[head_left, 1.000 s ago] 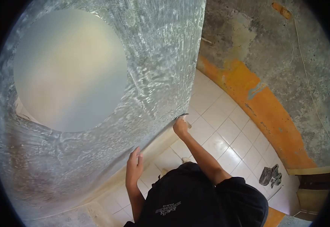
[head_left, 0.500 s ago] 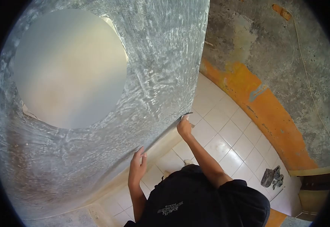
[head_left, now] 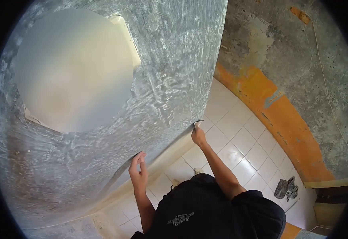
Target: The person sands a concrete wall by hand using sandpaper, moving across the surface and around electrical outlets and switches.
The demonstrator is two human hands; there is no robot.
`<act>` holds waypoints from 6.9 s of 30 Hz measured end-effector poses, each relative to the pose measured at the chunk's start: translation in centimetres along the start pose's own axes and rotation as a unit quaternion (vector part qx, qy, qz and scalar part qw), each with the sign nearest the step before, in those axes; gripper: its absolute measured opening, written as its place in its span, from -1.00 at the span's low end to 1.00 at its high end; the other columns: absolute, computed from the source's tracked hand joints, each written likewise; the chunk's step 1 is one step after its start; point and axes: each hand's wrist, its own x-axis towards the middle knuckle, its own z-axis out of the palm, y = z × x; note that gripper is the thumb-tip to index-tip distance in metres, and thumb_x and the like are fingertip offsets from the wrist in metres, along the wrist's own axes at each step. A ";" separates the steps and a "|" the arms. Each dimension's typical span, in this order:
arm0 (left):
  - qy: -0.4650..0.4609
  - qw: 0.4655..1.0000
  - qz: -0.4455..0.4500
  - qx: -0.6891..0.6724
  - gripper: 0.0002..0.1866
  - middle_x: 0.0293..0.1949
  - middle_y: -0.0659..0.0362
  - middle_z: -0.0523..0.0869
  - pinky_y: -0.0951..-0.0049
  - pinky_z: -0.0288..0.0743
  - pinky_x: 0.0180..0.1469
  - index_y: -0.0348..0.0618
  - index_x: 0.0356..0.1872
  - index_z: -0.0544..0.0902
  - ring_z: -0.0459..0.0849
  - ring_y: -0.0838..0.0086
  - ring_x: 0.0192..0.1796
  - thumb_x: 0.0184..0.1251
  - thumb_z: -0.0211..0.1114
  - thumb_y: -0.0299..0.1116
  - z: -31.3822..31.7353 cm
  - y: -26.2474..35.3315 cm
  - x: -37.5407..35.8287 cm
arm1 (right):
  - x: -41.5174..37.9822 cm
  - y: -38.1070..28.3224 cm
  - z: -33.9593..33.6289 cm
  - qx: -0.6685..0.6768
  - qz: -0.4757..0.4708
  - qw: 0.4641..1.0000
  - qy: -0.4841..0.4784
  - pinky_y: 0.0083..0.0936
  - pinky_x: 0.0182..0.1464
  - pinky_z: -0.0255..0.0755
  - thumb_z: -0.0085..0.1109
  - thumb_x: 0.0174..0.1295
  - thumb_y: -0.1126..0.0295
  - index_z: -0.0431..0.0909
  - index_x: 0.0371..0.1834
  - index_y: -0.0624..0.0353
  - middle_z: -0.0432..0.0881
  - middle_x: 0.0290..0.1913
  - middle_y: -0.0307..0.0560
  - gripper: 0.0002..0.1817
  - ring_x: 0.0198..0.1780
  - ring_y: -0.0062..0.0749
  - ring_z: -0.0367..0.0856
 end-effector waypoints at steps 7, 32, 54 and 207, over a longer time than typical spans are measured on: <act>-0.027 0.999 0.016 0.022 -0.75 -0.04 -0.03 0.73 0.35 0.48 0.14 -0.30 0.04 0.62 0.69 0.24 0.06 0.46 0.13 -0.42 0.8 -0.5 -0.2 | -1.9 -1.0 0.0 -0.051 -0.110 0.993 -0.003 0.16 -0.05 0.46 -0.13 0.28 0.40 0.11 0.36 0.51 0.63 -0.32 0.53 -0.40 -0.23 0.46 0.63; -0.065 0.997 -0.011 0.032 -0.72 -0.02 -0.07 0.71 0.33 0.50 0.12 -0.29 0.08 0.61 0.69 0.22 0.03 0.50 0.10 -0.37 3.5 0.7 0.4 | 0.4 2.3 4.2 0.240 0.031 0.962 -0.130 -0.10 0.09 0.47 -0.07 0.16 0.31 0.60 -0.10 0.47 0.65 -0.18 0.49 -0.57 -0.01 0.28 0.64; -0.072 0.995 0.020 0.058 -0.71 -0.03 -0.05 0.69 0.32 0.50 0.08 -0.29 0.12 0.58 0.69 0.19 -0.02 0.49 0.11 -0.39 3.4 -0.7 -1.2 | 0.5 -3.8 -0.9 0.049 -0.029 0.937 -0.345 -0.22 -0.05 0.55 0.16 -0.04 0.36 0.61 -0.14 0.50 0.65 -0.16 0.46 -0.57 -0.06 0.11 0.69; 0.182 0.923 0.311 0.131 -0.79 -0.27 -0.04 0.66 0.25 0.50 -0.11 -0.40 -0.20 0.65 0.60 0.16 -0.21 0.30 0.08 -0.51 -12.6 -2.3 -0.1 | -11.1 -10.8 12.9 0.293 0.020 0.913 0.282 -0.54 -0.20 0.38 -0.21 0.14 0.81 0.28 0.43 0.21 0.60 -0.16 0.35 -0.30 -0.28 -0.54 0.41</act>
